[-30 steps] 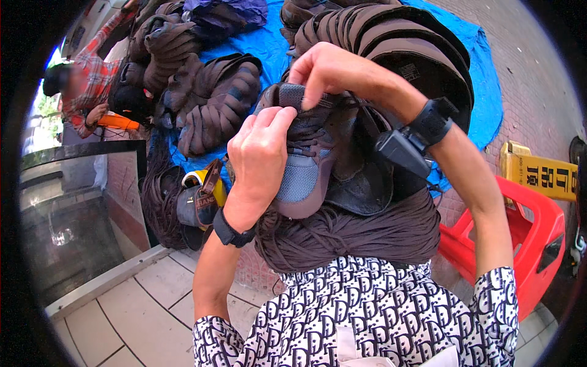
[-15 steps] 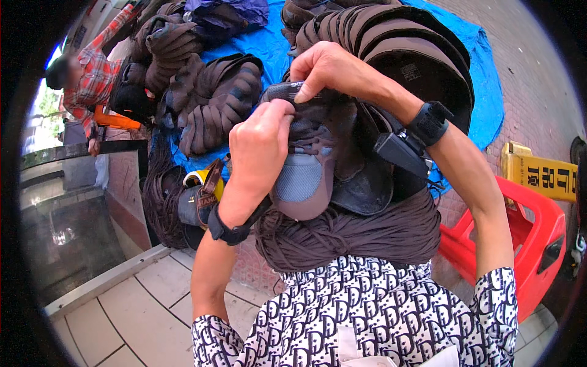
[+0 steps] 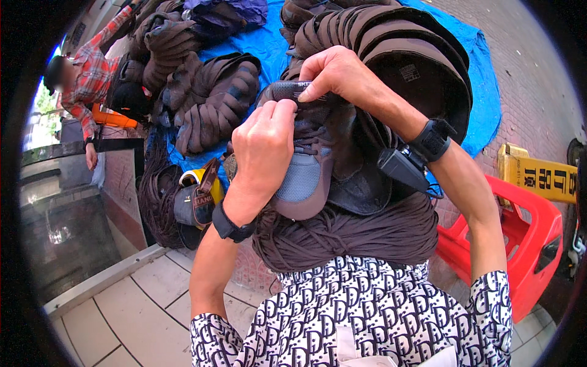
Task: Lacing a brown and blue athletic shoe while sitting outdoors.
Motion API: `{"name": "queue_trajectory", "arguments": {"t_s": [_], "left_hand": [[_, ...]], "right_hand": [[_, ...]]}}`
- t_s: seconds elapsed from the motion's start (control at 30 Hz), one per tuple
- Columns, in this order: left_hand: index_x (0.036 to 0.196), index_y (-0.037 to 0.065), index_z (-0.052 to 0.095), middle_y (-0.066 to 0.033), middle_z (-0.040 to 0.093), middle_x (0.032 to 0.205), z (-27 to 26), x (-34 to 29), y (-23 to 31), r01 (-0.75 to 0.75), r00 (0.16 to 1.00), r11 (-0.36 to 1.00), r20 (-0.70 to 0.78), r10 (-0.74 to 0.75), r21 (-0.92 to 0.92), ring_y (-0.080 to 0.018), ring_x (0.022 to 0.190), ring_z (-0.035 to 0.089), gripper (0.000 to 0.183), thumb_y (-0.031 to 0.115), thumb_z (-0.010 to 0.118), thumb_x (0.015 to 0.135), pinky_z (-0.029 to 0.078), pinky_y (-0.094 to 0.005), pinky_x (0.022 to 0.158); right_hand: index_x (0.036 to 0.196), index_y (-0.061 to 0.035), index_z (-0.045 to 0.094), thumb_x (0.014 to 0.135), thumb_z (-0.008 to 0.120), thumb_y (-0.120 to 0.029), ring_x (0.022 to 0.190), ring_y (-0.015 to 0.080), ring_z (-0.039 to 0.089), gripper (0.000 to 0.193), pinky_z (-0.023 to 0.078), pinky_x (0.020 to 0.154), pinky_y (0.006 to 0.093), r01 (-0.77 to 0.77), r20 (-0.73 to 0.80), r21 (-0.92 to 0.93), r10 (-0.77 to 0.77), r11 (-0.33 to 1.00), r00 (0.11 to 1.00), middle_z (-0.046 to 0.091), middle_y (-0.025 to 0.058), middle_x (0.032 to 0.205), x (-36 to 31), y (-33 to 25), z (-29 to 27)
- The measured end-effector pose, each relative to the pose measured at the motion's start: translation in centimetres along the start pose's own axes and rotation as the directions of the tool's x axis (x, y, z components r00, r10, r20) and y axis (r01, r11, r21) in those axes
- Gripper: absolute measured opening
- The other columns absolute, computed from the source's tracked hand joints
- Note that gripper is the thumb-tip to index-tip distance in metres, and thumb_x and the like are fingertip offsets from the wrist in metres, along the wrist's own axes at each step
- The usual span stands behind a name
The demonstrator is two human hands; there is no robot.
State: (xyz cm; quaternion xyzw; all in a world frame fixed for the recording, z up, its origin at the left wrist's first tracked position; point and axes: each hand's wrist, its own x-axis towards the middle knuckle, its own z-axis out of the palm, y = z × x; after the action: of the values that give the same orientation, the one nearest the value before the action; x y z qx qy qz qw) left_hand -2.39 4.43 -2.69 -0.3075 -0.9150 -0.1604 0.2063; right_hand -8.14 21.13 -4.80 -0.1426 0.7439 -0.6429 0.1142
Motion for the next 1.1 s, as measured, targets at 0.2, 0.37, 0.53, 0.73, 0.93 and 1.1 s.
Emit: {"name": "queue_trajectory", "arguments": {"t_s": [0.2, 0.37, 0.53, 0.73, 0.93, 1.1], "left_hand": [[0.08, 0.003, 0.056, -0.0113, 0.055, 0.07, -0.6, -0.3, -0.5, -0.031, 0.997, 0.978, 0.068, 0.046, -0.206, -0.0285, 0.063, 0.057, 0.008, 0.001, 0.058, 0.073, 0.045, -0.0347, 0.057], [0.079, 0.003, 0.055, -0.0107, 0.054, 0.07, 0.0, -0.1, -0.2, -0.042, 0.999, 0.998, -0.013, 0.041, -0.049, -0.0275, 0.064, 0.056, 0.008, 0.001, 0.057, 0.072, 0.045, -0.0348, 0.057], [0.08, 0.004, 0.055, -0.011, 0.054, 0.07, -0.7, 0.2, -0.4, 0.0, 1.0, 1.0, -0.02, 0.0, -0.028, -0.0276, 0.065, 0.056, 0.008, 0.0, 0.055, 0.073, 0.045, -0.0357, 0.058], [0.081, 0.003, 0.056, -0.0115, 0.054, 0.072, -1.0, 0.3, -0.7, 0.11, 0.994, 0.919, 0.056, -0.096, -0.378, -0.0296, 0.068, 0.056, 0.009, -0.002, 0.053, 0.073, 0.046, -0.0357, 0.061], [0.084, 0.002, 0.057, -0.0119, 0.057, 0.076, -0.3, -0.6, -0.6, -0.062, 0.996, 0.992, -0.074, 0.054, -0.113, -0.0282, 0.067, 0.057, 0.011, -0.002, 0.055, 0.074, 0.046, -0.0334, 0.061], [0.084, 0.006, 0.058, -0.0094, 0.054, 0.075, -0.6, -1.0, -0.7, -0.026, 0.999, 0.994, -0.034, 0.022, -0.111, -0.0259, 0.065, 0.056, 0.015, -0.001, 0.055, 0.072, 0.046, -0.0328, 0.057]], "right_hand": [[0.067, -0.0007, 0.064, 0.058, 0.067, -0.003, 0.055, 0.0095, 0.049, 0.009, 0.041, 0.057, 0.0229, 0.066, 0.039, -0.047, -0.064, 0.997, 0.997, 0.056, 0.0024, 0.059, -0.3, -0.5, 0.3], [0.069, -0.0017, 0.065, 0.049, 0.074, -0.015, 0.055, 0.0142, 0.052, 0.025, 0.042, 0.056, 0.0266, 0.04, -0.059, -0.046, -0.043, 0.998, 0.997, 0.058, 0.0098, 0.059, -0.1, -0.3, 0.4], [0.067, -0.0018, 0.065, 0.048, 0.074, -0.015, 0.055, 0.0144, 0.052, 0.024, 0.042, 0.056, 0.0268, 0.123, -0.079, -0.072, -0.129, 0.99, 0.989, 0.058, 0.0104, 0.058, 0.5, -1.1, 0.9], [0.065, -0.0013, 0.066, 0.047, 0.074, -0.011, 0.054, 0.0122, 0.052, 0.022, 0.042, 0.055, 0.0249, 0.087, -0.033, 0.075, -0.085, 0.993, 0.996, 0.059, 0.0064, 0.058, 1.1, -1.6, 1.0], [0.066, -0.0014, 0.066, 0.049, 0.074, -0.006, 0.054, 0.0105, 0.051, 0.019, 0.042, 0.054, 0.0245, -0.007, -0.112, 0.092, 0.017, 0.996, 0.994, 0.06, 0.0049, 0.058, 0.5, -1.3, 1.0], [0.065, -0.0016, 0.067, 0.049, 0.074, -0.006, 0.054, 0.011, 0.052, 0.018, 0.042, 0.055, 0.0238, 0.028, -0.119, 0.122, -0.014, 0.992, 0.993, 0.06, 0.0049, 0.059, 0.3, -1.1, 1.4]]}}
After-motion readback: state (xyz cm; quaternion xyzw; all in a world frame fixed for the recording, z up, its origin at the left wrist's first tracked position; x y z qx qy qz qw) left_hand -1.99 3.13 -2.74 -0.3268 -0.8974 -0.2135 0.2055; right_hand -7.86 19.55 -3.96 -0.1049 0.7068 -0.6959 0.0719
